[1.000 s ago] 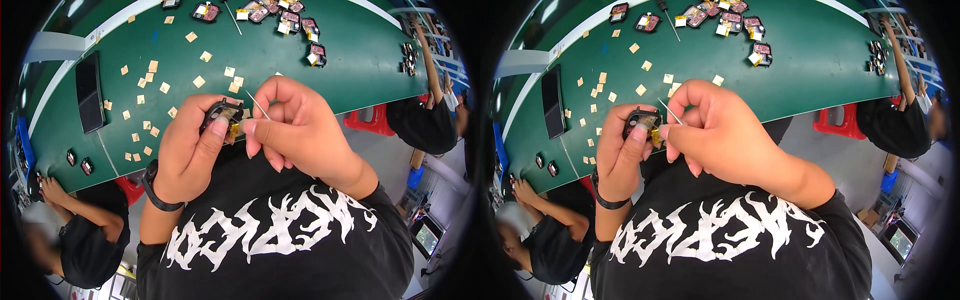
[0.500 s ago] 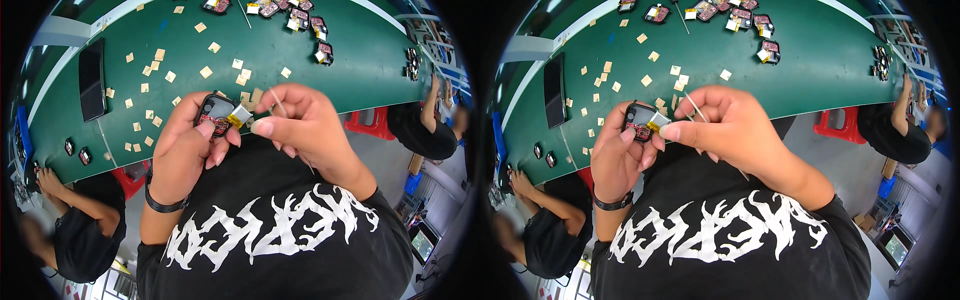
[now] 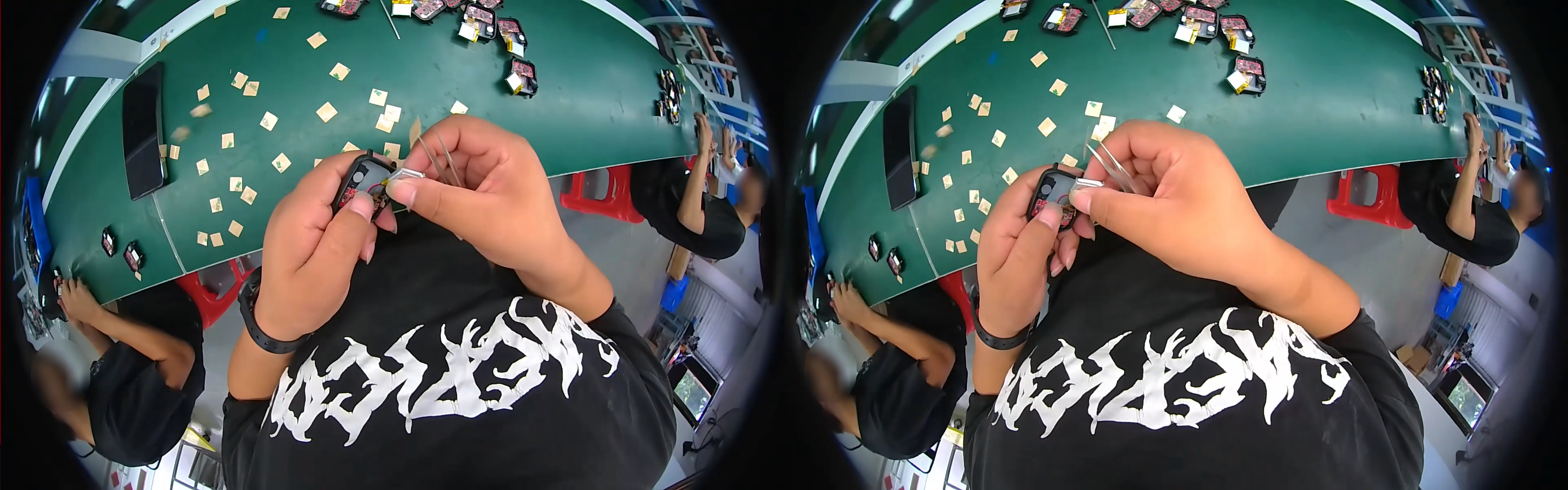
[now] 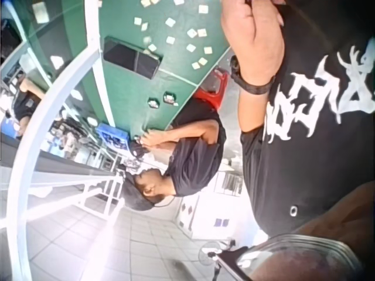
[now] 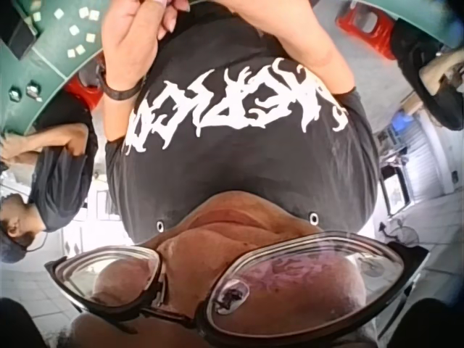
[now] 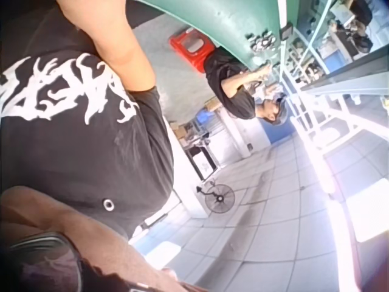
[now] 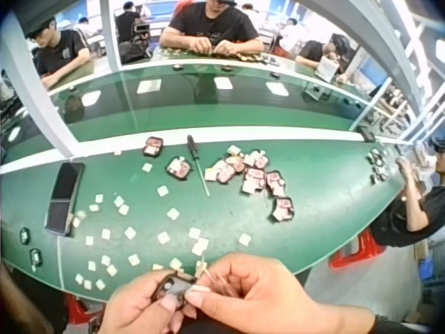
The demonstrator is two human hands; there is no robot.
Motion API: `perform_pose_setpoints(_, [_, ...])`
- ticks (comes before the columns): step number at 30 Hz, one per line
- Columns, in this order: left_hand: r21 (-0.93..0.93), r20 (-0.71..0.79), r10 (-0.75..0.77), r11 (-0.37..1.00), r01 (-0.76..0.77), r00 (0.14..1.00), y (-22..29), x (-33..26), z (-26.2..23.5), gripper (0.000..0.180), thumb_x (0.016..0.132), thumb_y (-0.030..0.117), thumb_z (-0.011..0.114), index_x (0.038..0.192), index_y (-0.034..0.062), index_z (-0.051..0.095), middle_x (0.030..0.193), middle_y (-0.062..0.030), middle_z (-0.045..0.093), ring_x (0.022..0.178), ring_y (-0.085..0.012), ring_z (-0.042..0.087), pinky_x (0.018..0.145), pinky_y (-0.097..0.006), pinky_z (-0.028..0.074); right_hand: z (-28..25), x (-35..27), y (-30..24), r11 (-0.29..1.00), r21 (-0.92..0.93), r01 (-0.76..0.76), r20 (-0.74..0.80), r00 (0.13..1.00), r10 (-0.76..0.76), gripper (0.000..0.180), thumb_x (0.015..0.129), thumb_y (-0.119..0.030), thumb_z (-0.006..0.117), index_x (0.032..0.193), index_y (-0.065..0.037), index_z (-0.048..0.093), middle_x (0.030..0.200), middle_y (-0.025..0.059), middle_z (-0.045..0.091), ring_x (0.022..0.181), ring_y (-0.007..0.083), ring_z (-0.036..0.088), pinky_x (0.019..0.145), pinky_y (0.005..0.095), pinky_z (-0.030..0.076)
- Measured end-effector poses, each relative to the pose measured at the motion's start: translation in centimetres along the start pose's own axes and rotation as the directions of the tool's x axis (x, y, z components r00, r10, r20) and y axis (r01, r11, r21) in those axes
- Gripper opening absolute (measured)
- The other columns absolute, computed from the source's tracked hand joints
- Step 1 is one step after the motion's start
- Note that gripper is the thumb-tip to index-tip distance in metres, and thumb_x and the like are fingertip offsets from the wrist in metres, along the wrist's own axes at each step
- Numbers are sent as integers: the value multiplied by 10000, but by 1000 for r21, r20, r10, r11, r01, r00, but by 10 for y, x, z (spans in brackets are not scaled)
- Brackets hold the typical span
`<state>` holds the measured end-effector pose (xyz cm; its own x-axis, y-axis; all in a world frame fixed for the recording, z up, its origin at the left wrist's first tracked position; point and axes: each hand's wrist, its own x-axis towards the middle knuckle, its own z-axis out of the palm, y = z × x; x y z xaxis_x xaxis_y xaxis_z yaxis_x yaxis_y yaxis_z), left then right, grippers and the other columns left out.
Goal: Manually assemble components into small electronic housings on a factory production line.
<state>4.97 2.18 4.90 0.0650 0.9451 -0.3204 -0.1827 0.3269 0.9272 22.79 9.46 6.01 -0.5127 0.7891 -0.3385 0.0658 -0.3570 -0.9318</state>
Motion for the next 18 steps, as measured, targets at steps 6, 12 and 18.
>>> perform_pose_setpoints(6, [18, -23, 0, 1000, 1, 1000, 0, 1, 3, 282, 980, 56, 435, 1221, -42, 542, 872, -47, 619, 640, -44, 492, 576, -192, 403, 2, -8, -2, 989, -138, 53, -49, 997, -60, 99, 860, -78, 705, 899, -5, 651, 673, -15, 631, 573, 3, 482, 509, 197, 386])
perform_pose_setpoints(12, [104, -45, 98, 990, -93, 994, -14, 8, 3, 253, 963, 28, 439, 1181, -26, 555, 846, -40, 614, 635, -60, 498, 581, -214, 424, 2, -7, 8, 944, -315, 96, -37, 993, -113, 119, 846, -91, 710, 904, 12, 691, 654, 31, 648, 573, 31, 524, 514, 214, 411])
perform_pose_setpoints(18, [80, -17, 124, 989, -123, 992, -17, 12, 5, 299, 944, 49, 398, 1196, -42, 531, 887, -34, 574, 633, -59, 461, 555, -199, 361, 1, 1, 9, 959, -267, 94, -36, 994, -108, 118, 877, -100, 707, 891, 17, 711, 650, 16, 641, 579, 34, 522, 507, 222, 399])
